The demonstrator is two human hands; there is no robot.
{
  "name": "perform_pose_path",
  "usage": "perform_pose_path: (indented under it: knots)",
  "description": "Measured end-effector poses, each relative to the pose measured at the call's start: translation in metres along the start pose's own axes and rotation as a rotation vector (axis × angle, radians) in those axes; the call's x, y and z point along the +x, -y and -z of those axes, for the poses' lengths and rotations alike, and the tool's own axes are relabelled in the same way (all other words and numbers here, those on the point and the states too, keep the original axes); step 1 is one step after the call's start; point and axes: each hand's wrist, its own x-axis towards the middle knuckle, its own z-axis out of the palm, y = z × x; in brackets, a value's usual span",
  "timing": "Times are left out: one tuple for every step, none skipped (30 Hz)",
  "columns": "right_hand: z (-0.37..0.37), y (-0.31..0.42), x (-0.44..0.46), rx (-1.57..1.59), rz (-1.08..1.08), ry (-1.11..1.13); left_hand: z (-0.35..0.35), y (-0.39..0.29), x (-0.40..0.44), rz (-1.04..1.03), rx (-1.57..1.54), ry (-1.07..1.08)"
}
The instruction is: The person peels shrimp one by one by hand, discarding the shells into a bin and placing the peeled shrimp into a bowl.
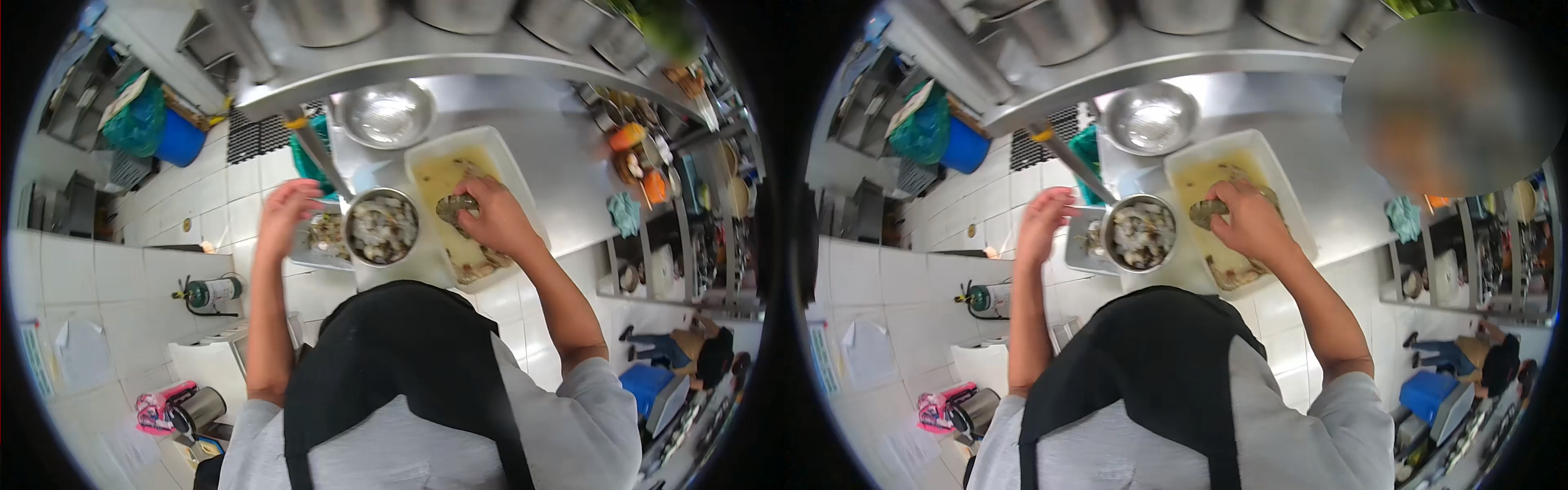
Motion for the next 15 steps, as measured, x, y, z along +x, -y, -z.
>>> perform_pose_path:
  knots:
    - [-0.005,0.017,0.012,0.048,0.031,0.007,-0.013,-0.009,-0.008,-0.012,0.023,0.075]
    - [-0.017,0.033,0.023,0.07,0.082,0.001,-0.022,-0.008,-0.011,-0.014,0.028,0.152]
    - [-0.03,0.051,0.035,0.093,0.134,-0.002,-0.027,-0.006,-0.015,-0.003,-0.034,0.229]
    - [-0.043,0.07,0.047,0.115,0.185,-0.005,-0.036,-0.016,-0.024,-0.04,-0.08,0.267]
    - [-0.059,0.089,0.058,0.109,0.24,-0.028,-0.04,-0.019,-0.031,-0.077,-0.083,0.25]
    - [-0.078,0.105,0.069,0.103,0.292,-0.054,-0.037,-0.019,-0.032,-0.075,-0.097,0.228]
    - [-0.095,0.12,0.079,0.097,0.338,-0.082,-0.029,-0.016,-0.032,-0.071,-0.112,0.21]
    - [-0.108,0.133,0.089,0.016,0.411,-0.098,-0.014,-0.009,-0.03,-0.094,-0.074,0.115]
    - [-0.123,0.144,0.099,-0.024,0.444,-0.091,0.0,0.0,-0.025,-0.115,-0.037,0.023]
    - [-0.139,0.152,0.11,-0.066,0.474,-0.084,0.012,0.001,-0.024,-0.134,-0.002,-0.066]
    - [-0.153,0.159,0.119,-0.111,0.501,-0.08,0.023,0.002,-0.023,-0.156,0.05,-0.133]
    - [-0.165,0.167,0.128,-0.088,0.559,-0.142,0.031,-0.001,-0.023,-0.177,0.101,-0.198]
    - [-0.175,0.172,0.136,-0.088,0.548,-0.13,0.039,-0.002,-0.023,-0.197,0.15,-0.263]
    - [-0.184,0.177,0.144,-0.09,0.537,-0.118,0.046,0.001,-0.018,-0.224,0.1,-0.316]
    - [-0.192,0.183,0.152,-0.093,0.523,-0.106,0.051,0.0,-0.013,-0.247,0.095,-0.364]
